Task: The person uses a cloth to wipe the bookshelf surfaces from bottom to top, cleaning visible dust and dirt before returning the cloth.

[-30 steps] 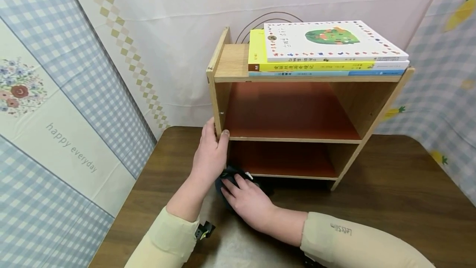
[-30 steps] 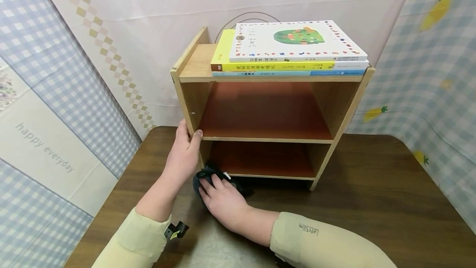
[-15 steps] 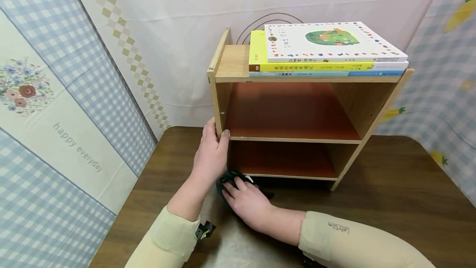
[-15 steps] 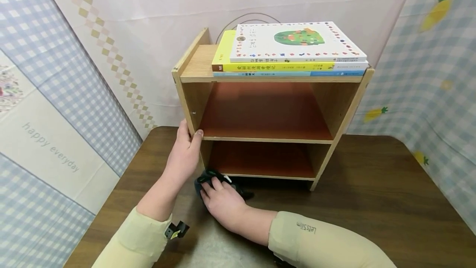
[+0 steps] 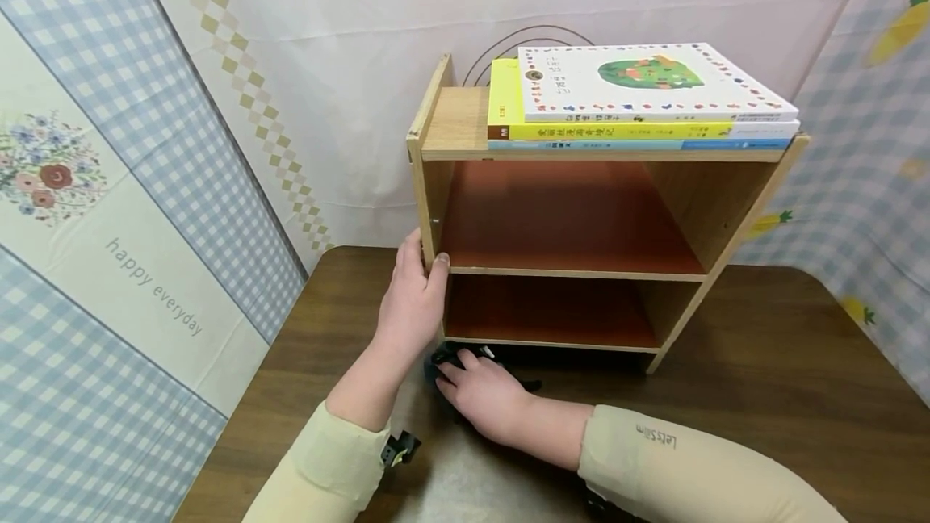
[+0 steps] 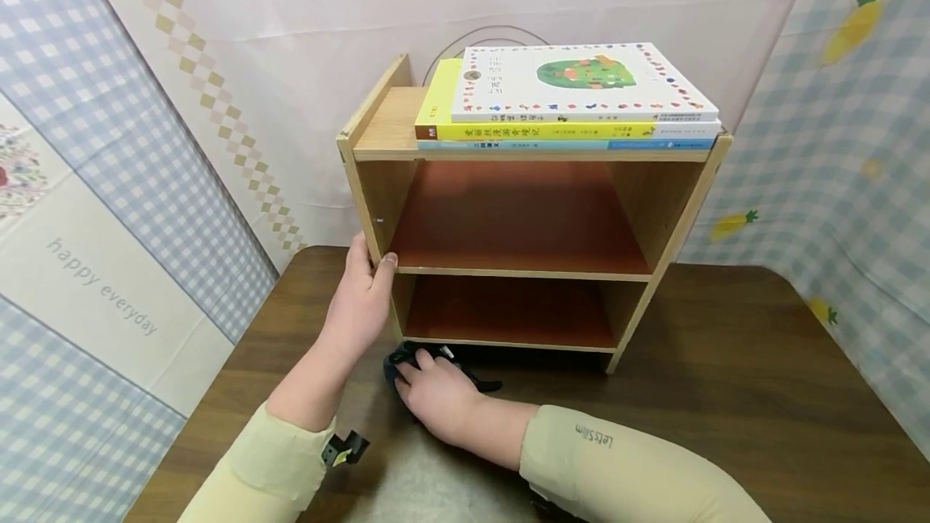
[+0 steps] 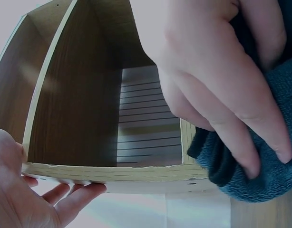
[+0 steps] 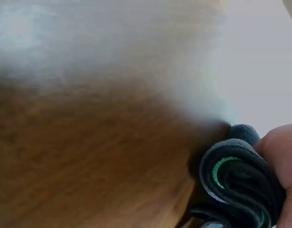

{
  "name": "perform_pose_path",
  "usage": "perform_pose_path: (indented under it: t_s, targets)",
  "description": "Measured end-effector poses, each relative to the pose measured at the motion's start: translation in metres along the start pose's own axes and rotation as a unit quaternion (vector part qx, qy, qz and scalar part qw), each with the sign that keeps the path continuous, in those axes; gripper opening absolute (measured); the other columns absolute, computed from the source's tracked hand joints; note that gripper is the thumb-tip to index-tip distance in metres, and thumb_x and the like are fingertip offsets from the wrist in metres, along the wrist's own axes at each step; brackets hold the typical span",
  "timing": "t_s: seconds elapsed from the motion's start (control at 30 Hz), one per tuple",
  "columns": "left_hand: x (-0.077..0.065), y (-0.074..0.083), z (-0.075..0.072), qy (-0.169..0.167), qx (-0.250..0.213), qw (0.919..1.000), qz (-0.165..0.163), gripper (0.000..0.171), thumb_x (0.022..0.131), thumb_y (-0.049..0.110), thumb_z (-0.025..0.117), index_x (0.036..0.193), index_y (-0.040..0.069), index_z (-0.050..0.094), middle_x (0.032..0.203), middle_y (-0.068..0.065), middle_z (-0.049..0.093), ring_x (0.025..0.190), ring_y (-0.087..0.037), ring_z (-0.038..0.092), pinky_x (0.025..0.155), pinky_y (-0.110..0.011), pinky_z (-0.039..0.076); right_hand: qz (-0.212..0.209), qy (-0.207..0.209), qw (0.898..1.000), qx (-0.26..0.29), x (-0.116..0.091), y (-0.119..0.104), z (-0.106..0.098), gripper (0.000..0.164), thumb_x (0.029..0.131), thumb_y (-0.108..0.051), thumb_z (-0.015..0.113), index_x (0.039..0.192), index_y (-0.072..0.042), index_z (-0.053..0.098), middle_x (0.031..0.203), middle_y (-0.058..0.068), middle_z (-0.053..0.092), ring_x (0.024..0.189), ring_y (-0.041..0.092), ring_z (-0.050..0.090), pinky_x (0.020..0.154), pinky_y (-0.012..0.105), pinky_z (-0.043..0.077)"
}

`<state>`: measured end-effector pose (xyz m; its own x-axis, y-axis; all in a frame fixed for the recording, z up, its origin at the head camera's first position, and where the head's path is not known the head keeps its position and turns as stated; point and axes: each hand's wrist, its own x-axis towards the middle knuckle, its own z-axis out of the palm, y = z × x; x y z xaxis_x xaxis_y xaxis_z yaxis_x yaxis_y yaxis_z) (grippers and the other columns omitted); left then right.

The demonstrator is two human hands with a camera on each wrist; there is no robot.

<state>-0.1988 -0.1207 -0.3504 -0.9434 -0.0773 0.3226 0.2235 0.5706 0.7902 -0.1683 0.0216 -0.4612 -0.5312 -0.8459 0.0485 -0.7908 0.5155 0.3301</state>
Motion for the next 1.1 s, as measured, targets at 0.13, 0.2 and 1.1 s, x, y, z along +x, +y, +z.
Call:
perform_pose_path:
  t_s: [0.13, 0.2, 1.1]
  targets:
    - [0.000, 0.000, 0.000, -0.001, 0.000, 1.0000, 0.003, 0.053, 0.104, 0.037, 0.039, 0.153, 0.023, 0.029, 0.140, -0.003, 0.043, 0.124, -0.023, 0.049, 0.094, -0.054, 0.044, -0.004, -0.026, 0.999, 0.029, 0.001, 0.004, -0.002, 0.043, 0.094, -0.017, 0.069, 0.136, -0.022, 0.062, 0.143, 0.000, 0.053, 0.124, 0.028, 0.049, 0.088, 0.034, 0.052]
    - [0.001, 0.000, 0.000, -0.002, 0.000, 1.0000, 0.003, 0.053, 0.104, 0.038, 0.039, 0.153, 0.023, 0.029, 0.140, -0.003, 0.042, 0.124, -0.024, 0.049, 0.094, -0.054, 0.044, -0.006, -0.038, 0.998, 0.045, 0.002, 0.006, -0.002, 0.044, 0.095, -0.016, 0.068, 0.137, -0.022, 0.061, 0.144, -0.001, 0.052, 0.125, 0.028, 0.048, 0.089, 0.035, 0.052]
    - [0.000, 0.001, 0.000, -0.006, 0.005, 1.0000, -0.006, 0.053, 0.104, 0.038, 0.039, 0.154, 0.023, 0.027, 0.142, -0.004, 0.041, 0.125, -0.026, 0.049, 0.095, -0.055, 0.043, 0.089, -0.071, 0.957, 0.268, -0.030, 0.033, 0.004, 0.050, 0.093, -0.038, 0.065, 0.140, -0.026, 0.057, 0.153, 0.005, 0.041, 0.132, 0.035, 0.046, 0.096, 0.051, 0.047]
